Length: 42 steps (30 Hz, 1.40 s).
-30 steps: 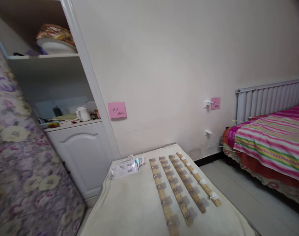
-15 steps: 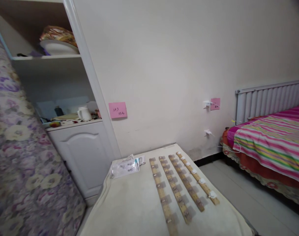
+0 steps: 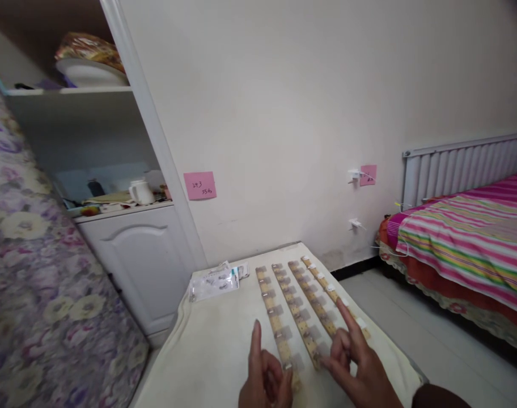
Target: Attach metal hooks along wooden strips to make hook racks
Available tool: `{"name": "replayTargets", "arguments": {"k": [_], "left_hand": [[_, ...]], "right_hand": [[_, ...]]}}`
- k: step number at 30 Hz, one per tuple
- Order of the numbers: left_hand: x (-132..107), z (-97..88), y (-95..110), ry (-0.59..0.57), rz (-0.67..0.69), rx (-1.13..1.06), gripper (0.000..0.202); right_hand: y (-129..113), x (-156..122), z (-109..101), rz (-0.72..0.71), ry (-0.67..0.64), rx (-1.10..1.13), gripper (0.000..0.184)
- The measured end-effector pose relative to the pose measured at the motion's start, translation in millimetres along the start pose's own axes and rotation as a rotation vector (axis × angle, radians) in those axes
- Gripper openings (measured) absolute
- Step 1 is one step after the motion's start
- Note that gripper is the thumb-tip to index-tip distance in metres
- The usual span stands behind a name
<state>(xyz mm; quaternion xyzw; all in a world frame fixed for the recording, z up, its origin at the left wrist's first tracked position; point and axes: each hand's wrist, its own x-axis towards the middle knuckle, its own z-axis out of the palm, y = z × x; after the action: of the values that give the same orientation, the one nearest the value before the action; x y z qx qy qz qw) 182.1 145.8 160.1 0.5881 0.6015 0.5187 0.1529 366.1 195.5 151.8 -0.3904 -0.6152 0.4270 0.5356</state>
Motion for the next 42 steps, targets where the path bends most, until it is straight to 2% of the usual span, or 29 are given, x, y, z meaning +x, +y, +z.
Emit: {"name": "replayTargets", "arguments": {"k": [3,6,16,26,29,31,33,35,36,39,42], "left_hand": [[9.8,-11.3,26.3,0.062,0.053,0.017,0.080],[14.2,-18.7,37.8,0.069,0.060,0.054,0.081],[15.5,-17.6,39.6,0.062,0.020,0.089,0.080],[17.0,-19.2,41.0,0.039,-0.060,0.038,0.086],[14.9,-17.6,24.9,0.016,-0.107,-0.017,0.078],[9.1,-11.4,-0.2,-0.049,-0.184,-0.063,0.066],[-1.3,0.1,-34.0,-0.116,-0.349,-0.143,0.061],[-14.4,15.0,-68.9,-0.201,-0.524,-0.229,0.069],[-20.8,22.5,-84.0,-0.228,-0.596,-0.278,0.074],[-33.4,40.3,-112.4,-0.293,-0.712,-0.391,0.082],[-34.9,48.3,-118.3,-0.317,-0.737,-0.422,0.080]], "right_hand": [[-21.9,10.4,-8.5,-0.089,0.029,-0.148,0.090],[-30.1,16.5,-14.9,-0.128,0.054,-0.253,0.090],[-31.8,25.0,-24.4,-0.194,0.062,-0.356,0.082],[-36.8,22.9,-25.7,-0.178,0.077,-0.362,0.080],[-25.9,17.8,-23.3,-0.109,0.072,-0.301,0.072],[-4.2,9.0,-14.6,0.005,0.024,-0.192,0.061],[28.9,-5.2,1.2,0.199,-0.105,-0.001,0.052],[66.1,-22.8,22.0,0.432,-0.281,0.178,0.056],[83.2,-31.4,32.7,0.521,-0.306,0.253,0.060],[117.9,-49.4,59.9,0.676,-0.217,0.444,0.075],[127.5,-51.2,74.1,0.759,-0.149,0.538,0.085]]}}
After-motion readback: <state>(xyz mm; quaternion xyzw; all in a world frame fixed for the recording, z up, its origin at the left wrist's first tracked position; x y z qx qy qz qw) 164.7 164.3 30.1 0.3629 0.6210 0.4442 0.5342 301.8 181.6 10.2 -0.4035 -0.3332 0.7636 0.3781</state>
